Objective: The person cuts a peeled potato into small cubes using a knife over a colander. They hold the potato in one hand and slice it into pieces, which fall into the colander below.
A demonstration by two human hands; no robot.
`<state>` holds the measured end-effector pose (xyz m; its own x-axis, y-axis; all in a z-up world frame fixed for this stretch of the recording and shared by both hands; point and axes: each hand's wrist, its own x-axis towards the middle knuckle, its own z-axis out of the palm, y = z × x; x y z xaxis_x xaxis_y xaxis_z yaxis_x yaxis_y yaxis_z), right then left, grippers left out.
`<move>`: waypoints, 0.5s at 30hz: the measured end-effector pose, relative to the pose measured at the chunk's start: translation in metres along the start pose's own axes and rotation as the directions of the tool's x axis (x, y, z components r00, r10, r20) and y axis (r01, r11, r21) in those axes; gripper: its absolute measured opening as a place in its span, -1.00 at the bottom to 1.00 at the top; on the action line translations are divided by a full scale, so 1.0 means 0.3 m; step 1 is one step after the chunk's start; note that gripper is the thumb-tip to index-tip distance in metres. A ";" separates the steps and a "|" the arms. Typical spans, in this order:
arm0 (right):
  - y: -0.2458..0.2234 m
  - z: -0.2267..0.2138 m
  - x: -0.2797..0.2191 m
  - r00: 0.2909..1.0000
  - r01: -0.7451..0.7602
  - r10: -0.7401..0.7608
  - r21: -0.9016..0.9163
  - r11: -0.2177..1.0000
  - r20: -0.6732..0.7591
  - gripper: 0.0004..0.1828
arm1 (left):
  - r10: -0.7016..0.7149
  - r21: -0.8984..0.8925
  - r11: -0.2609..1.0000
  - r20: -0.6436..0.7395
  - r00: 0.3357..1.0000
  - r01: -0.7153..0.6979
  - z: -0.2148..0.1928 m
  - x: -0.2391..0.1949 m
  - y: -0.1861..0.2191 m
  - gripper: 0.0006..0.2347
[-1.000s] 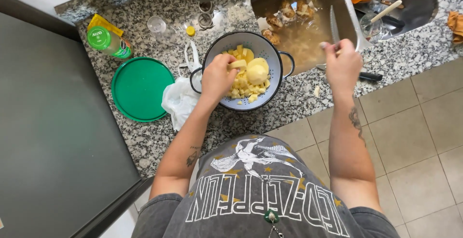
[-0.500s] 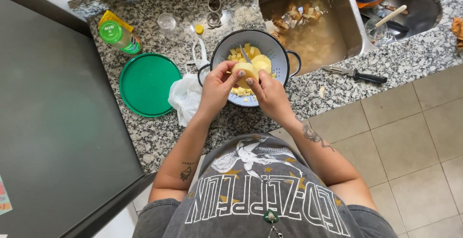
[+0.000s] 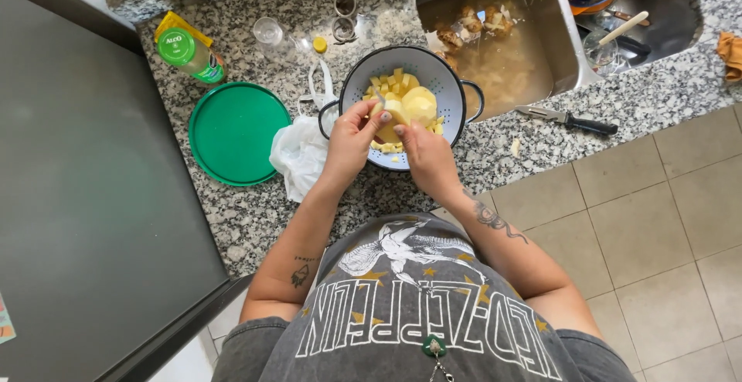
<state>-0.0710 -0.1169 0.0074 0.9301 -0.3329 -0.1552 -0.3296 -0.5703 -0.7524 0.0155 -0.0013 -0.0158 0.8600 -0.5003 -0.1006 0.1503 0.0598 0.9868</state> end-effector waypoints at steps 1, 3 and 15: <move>0.041 0.011 0.009 1.000 0.001 -0.001 0.000 1.000 0.002 -0.34 | -0.001 0.000 1.000 -0.002 1.000 0.001 0.000 -0.008 0.029 -0.78; 0.126 0.030 0.030 0.996 -0.083 0.079 0.126 0.988 0.036 -0.20 | -0.007 -0.038 0.999 0.027 1.000 0.008 0.002 -0.020 0.087 -0.76; 0.016 0.004 0.001 1.000 -0.002 0.001 -0.073 0.997 -0.007 -0.32 | -0.010 -0.036 0.999 -0.006 1.000 0.010 0.007 -0.001 0.004 -0.75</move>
<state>-0.0721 -0.1189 0.0031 0.9286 -0.3388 -0.1517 -0.3421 -0.6227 -0.7037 0.0145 -0.0029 -0.0142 0.8612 -0.4959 -0.1114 0.1762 0.0856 0.9806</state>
